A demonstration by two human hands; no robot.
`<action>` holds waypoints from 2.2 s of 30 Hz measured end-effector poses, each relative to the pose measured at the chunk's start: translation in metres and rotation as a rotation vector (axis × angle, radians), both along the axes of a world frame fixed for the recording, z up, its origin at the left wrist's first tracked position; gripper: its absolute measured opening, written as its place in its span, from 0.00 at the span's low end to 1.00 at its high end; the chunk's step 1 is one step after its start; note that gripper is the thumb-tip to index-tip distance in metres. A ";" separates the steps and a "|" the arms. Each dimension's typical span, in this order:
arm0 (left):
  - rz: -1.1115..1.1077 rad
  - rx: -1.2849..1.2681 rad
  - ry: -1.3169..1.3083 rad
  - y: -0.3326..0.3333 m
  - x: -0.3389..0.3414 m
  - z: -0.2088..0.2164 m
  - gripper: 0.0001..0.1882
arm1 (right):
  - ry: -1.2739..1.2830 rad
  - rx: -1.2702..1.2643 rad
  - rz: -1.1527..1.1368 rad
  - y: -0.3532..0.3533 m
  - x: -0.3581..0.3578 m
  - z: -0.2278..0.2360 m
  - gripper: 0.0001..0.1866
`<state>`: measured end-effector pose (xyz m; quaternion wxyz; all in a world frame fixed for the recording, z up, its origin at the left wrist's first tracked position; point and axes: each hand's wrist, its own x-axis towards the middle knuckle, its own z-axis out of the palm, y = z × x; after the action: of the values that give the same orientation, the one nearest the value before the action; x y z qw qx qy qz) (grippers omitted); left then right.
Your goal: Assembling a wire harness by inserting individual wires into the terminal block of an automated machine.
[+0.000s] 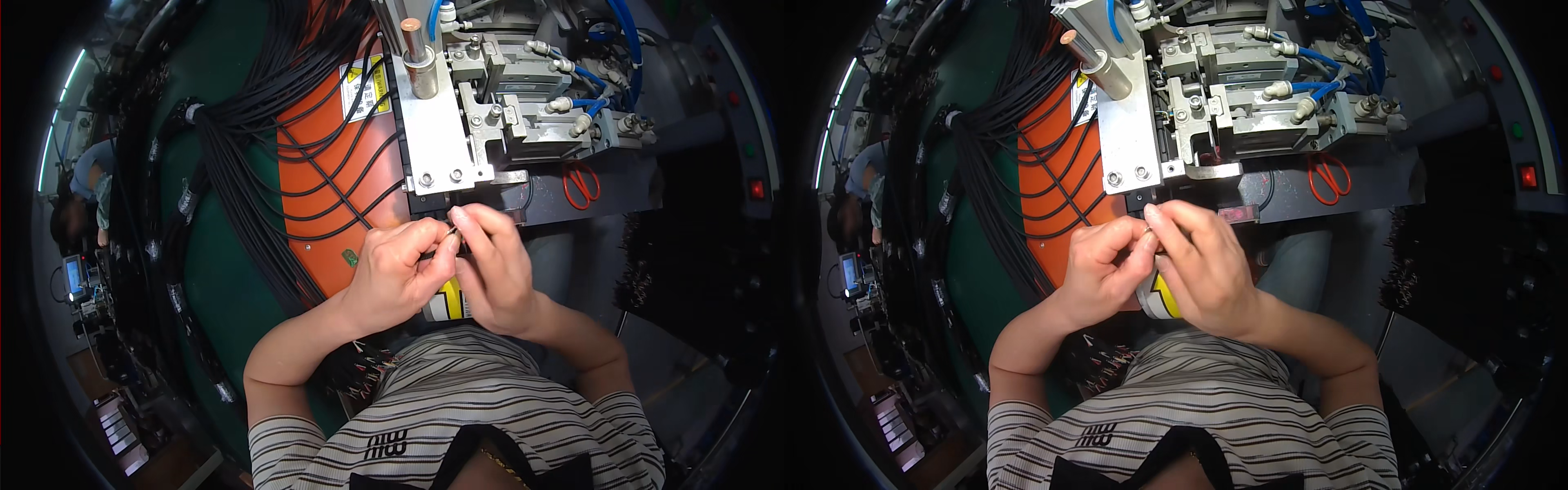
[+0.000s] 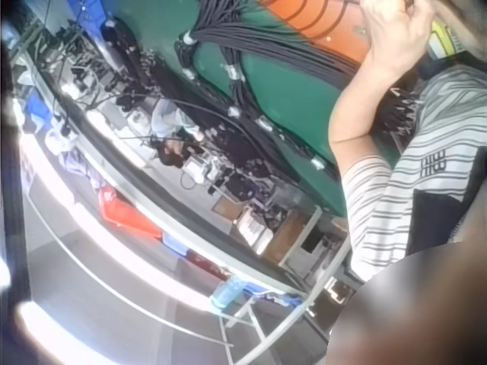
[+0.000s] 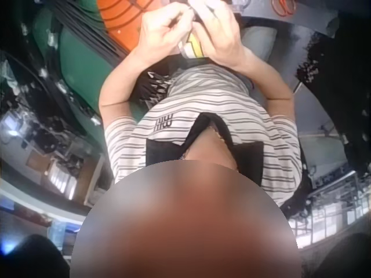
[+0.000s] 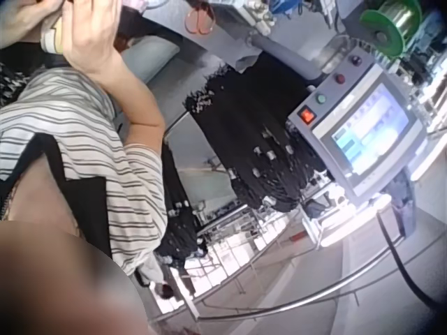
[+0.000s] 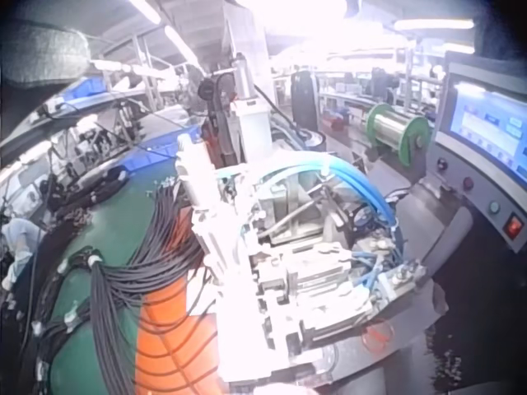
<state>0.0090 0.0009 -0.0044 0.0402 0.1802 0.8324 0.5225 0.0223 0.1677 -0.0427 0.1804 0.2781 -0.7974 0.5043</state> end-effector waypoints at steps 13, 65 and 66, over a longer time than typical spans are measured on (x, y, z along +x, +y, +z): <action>-0.147 0.142 -0.144 -0.007 -0.008 -0.006 0.07 | -0.879 -0.633 0.391 0.031 -0.025 0.006 0.10; -0.286 -0.686 0.525 0.003 -0.007 0.007 0.22 | -0.113 0.194 -0.089 0.026 -0.030 0.005 0.03; -0.280 -0.680 0.511 0.003 -0.007 0.007 0.22 | -0.149 0.220 -0.064 0.027 -0.031 0.005 0.02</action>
<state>0.0020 0.0038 0.0028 -0.0396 0.3908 0.9078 0.1472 -0.0092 0.1942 -0.0375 0.1049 0.2326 -0.8675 0.4270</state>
